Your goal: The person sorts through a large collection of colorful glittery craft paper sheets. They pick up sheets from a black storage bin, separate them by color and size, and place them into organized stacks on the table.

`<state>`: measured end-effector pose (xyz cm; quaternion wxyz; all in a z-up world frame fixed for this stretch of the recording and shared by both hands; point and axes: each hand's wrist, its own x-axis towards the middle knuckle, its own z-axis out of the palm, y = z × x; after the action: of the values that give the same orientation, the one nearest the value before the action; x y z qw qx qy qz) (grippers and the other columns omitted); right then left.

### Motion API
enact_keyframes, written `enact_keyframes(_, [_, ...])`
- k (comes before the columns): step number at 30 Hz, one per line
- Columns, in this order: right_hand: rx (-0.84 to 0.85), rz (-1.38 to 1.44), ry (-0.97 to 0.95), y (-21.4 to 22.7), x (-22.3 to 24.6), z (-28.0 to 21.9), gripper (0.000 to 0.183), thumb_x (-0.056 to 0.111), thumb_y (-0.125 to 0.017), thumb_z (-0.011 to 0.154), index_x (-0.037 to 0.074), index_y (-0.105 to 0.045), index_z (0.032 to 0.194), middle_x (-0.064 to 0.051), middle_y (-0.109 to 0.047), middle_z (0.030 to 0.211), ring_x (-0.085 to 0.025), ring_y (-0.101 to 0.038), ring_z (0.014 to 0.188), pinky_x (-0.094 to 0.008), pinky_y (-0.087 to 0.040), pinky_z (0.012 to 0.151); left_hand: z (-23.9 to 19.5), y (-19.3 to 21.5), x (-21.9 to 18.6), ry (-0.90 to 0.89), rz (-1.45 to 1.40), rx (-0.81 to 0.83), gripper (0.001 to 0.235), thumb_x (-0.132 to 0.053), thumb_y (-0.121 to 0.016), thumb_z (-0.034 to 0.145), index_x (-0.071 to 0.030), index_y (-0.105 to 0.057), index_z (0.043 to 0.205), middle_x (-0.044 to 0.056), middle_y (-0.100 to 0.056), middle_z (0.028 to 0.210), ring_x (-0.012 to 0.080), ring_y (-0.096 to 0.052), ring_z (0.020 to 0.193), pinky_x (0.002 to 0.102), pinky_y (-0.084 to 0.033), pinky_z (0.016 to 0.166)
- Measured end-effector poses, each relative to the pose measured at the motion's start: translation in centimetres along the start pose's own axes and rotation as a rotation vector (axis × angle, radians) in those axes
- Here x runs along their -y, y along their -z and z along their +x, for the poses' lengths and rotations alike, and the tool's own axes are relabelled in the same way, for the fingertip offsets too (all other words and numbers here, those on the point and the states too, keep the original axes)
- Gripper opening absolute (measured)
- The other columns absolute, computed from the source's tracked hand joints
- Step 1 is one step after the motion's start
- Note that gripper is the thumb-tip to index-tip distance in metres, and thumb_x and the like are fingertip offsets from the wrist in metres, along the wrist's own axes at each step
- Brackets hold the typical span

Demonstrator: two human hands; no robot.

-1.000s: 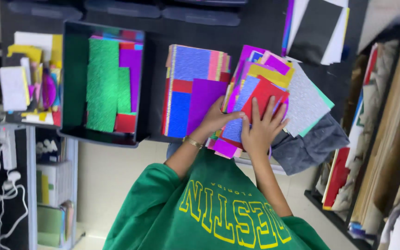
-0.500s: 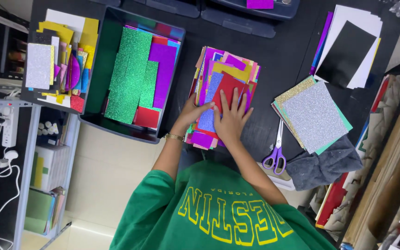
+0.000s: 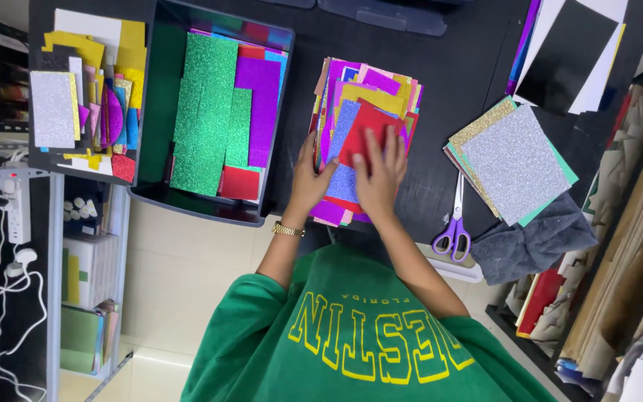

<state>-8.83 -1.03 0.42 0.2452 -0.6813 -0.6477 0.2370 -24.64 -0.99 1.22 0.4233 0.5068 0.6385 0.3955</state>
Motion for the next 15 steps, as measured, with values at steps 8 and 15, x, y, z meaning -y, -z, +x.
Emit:
enact_keyframes(8, [-0.341, 0.847, -0.226, -0.6, -6.8, 2.0, 0.042, 0.015, -0.050, 0.112, 0.008, -0.044, 0.153, -0.026, -0.043, 0.154, -0.043, -0.035, 0.147, -0.056, -0.027, 0.122, 0.7, 0.2, -4.1, 0.121, -0.205, 0.097, 0.060, -0.025, -0.046, 0.108, -0.010, -0.025, 0.162, 0.030, -0.026, 0.163, 0.0439, -0.023, 0.152, 0.054, -0.015, 0.127])
enact_keyframes(15, [-0.278, 0.897, -0.235, -1.9, -5.6, 1.4, 0.053, 0.006, -0.055, 0.109, 0.011, -0.037, 0.159, -0.025, -0.034, 0.161, -0.041, -0.025, 0.153, -0.055, -0.022, 0.125, 2.4, -1.6, 1.3, 0.058, -0.204, 0.131, 0.065, -0.030, -0.048, 0.107, -0.004, -0.025, 0.161, 0.025, -0.017, 0.167, 0.0364, -0.015, 0.156, 0.048, -0.009, 0.129])
